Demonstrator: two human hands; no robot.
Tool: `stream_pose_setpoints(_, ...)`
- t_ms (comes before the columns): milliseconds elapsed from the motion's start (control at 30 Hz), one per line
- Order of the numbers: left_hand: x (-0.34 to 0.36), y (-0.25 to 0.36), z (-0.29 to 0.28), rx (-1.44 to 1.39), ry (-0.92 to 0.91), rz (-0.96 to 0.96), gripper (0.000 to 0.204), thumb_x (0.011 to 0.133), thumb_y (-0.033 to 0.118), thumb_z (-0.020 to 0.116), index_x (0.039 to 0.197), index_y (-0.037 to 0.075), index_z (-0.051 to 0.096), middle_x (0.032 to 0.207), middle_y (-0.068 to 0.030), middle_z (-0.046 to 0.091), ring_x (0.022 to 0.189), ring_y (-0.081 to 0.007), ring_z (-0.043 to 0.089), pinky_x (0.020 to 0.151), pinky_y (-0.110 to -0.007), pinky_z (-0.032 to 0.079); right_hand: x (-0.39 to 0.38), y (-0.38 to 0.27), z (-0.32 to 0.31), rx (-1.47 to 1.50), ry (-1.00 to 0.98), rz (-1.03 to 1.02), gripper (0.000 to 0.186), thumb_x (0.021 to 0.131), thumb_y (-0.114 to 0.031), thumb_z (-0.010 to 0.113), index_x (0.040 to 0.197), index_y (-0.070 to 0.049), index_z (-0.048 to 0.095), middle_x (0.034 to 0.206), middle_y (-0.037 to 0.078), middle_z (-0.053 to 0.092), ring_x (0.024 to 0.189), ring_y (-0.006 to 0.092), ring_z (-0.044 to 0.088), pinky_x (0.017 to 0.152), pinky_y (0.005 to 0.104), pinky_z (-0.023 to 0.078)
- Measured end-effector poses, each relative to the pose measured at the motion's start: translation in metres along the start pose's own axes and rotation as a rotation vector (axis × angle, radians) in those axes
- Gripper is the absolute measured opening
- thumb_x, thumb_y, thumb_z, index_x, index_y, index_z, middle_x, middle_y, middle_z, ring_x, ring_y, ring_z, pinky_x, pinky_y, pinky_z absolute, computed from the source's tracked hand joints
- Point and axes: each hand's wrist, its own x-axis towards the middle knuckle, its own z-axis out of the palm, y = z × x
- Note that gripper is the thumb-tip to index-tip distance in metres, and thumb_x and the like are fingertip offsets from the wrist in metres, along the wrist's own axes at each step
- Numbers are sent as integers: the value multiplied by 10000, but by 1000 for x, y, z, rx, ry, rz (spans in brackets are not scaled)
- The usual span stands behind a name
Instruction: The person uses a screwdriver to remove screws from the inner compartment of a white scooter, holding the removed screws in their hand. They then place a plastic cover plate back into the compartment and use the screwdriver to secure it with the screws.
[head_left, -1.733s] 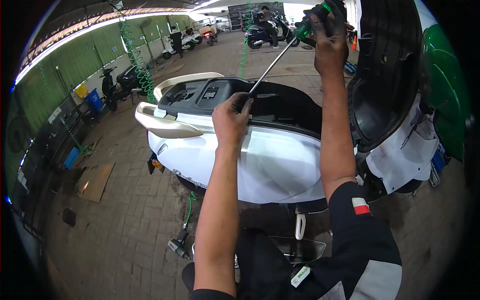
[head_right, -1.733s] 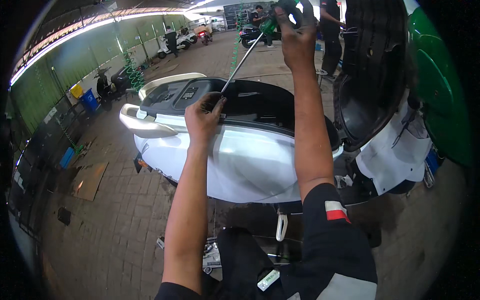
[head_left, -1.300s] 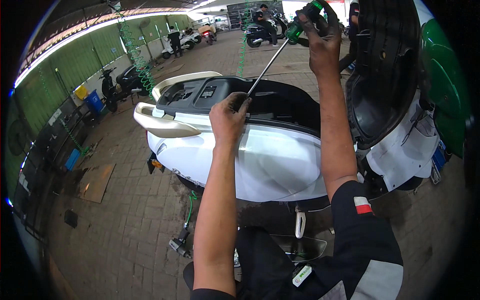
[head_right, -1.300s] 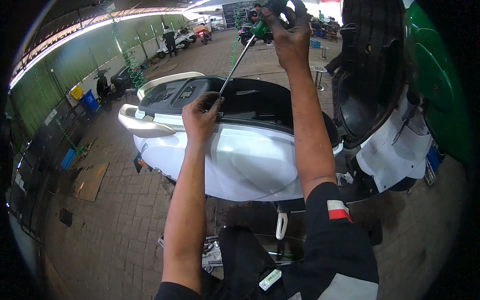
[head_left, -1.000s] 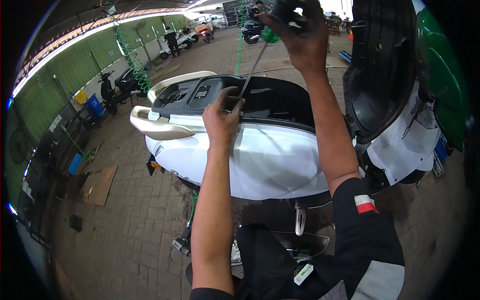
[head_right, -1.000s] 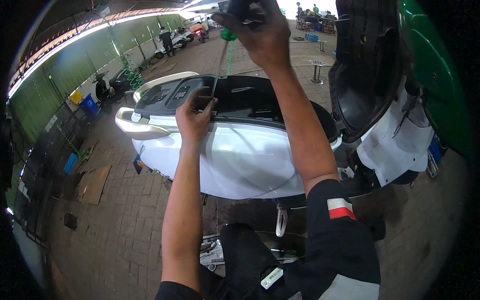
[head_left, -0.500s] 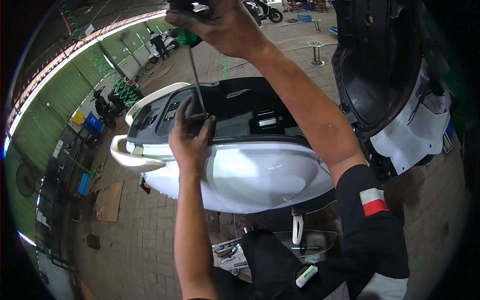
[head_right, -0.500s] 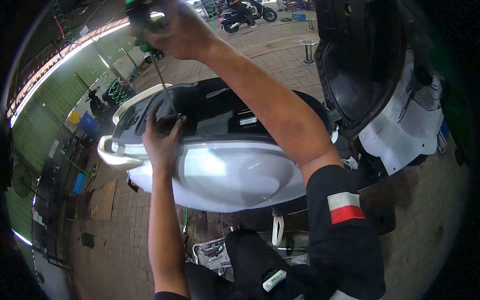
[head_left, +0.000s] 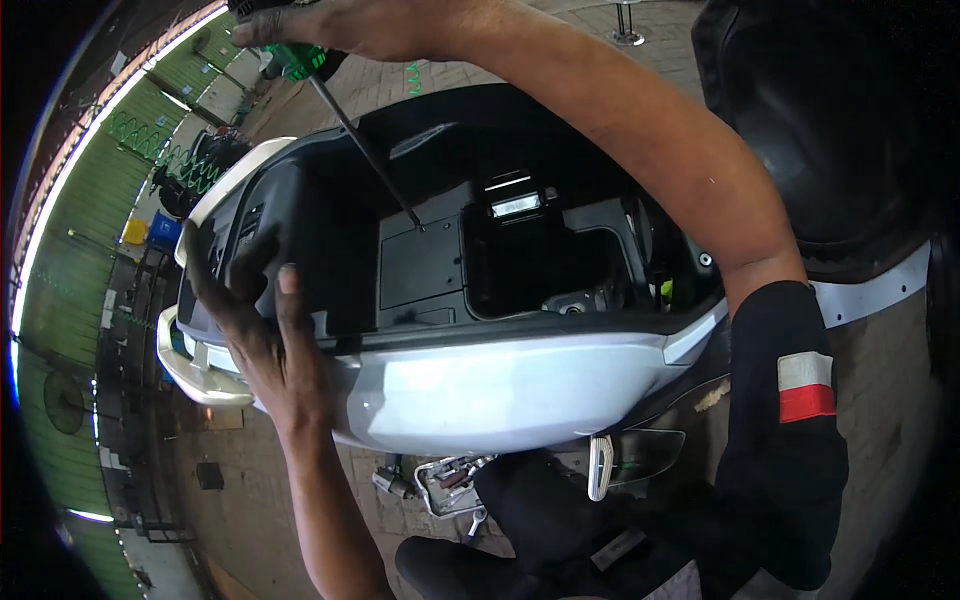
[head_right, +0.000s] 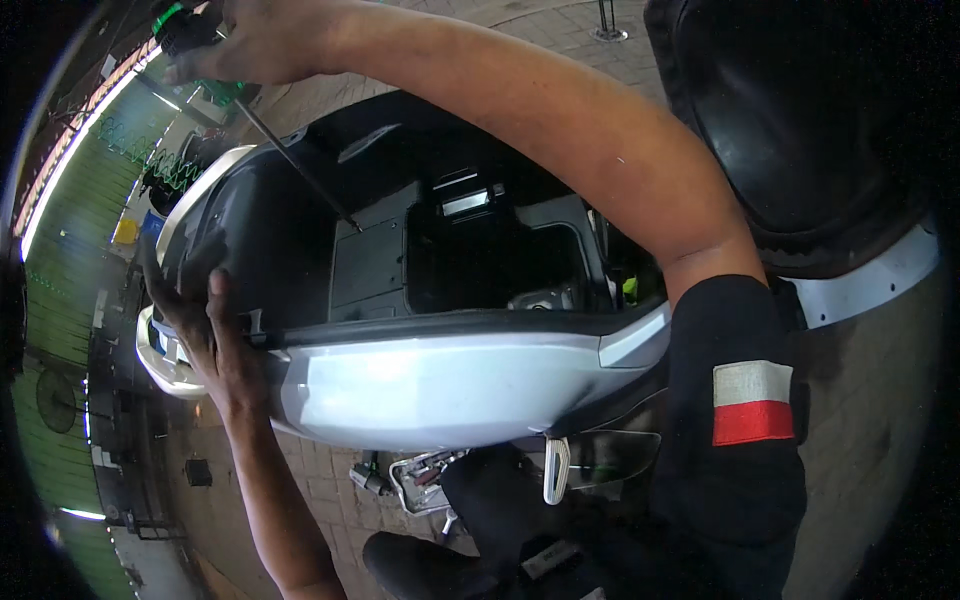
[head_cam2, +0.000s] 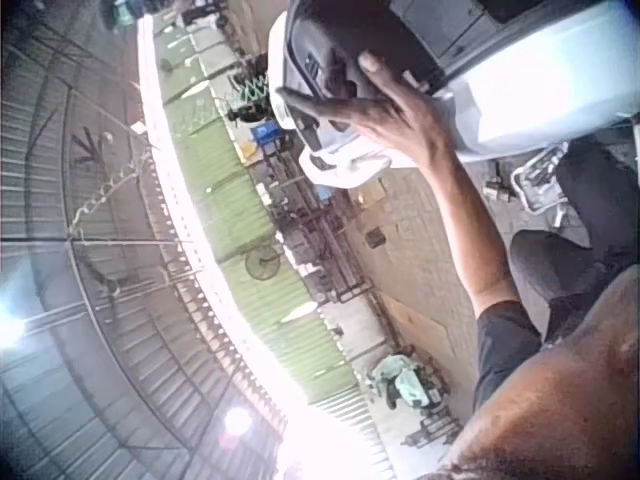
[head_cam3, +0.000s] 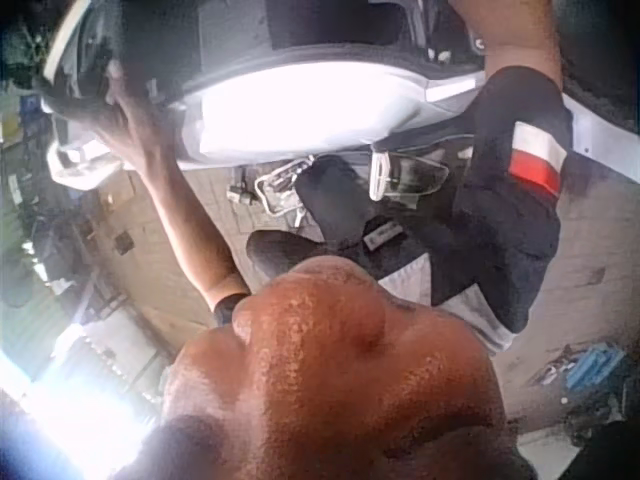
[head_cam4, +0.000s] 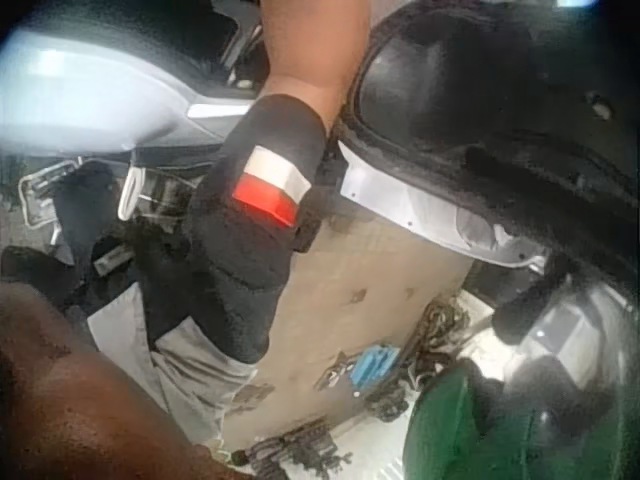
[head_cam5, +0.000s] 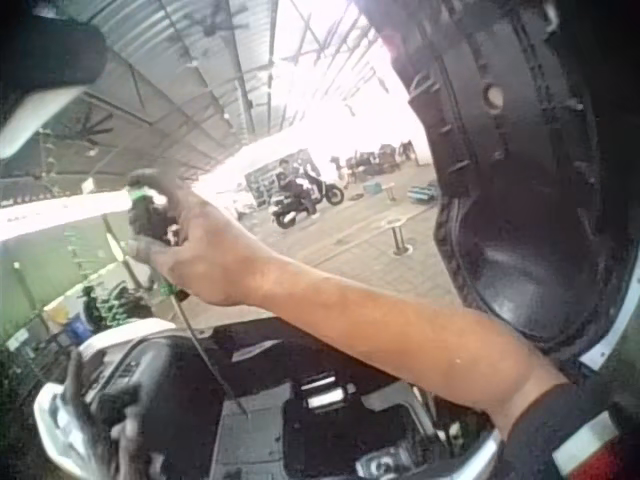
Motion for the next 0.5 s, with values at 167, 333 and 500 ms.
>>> stream_pose_setpoints(167, 5, 21, 0, 279, -125, -112, 564, 1052, 322, 528, 1549, 109, 367, 885, -96, 718, 947, -186, 684, 790, -345, 528, -6, 13, -12, 162, -97, 63, 539, 928, -91, 695, 1399, -20, 443, 987, 46, 628, 875, 109, 588, 802, 273, 506)
stream_pose_setpoints(333, 3, 9, 3, 249, -76, -34, 558, 1052, 350, 538, 1513, 63, 409, 1062, -138, 638, 846, -159, 665, 723, -304, 564, -27, 8, 1, 28, 8, 19, 577, 961, -133, 681, 1454, -41, 395, 974, 30, 625, 838, 110, 578, 772, 270, 515)
stream_pose_setpoints(500, 3, 17, 7, 127, -114, -138, 551, 1055, 325, 541, 1517, 60, 399, 1015, -124, 637, 862, -153, 661, 725, -296, 565, -35, -12, -14, 145, -200, 95, 580, 973, -156, 672, 1465, -52, 383, 997, 49, 629, 876, 125, 593, 799, 276, 526)
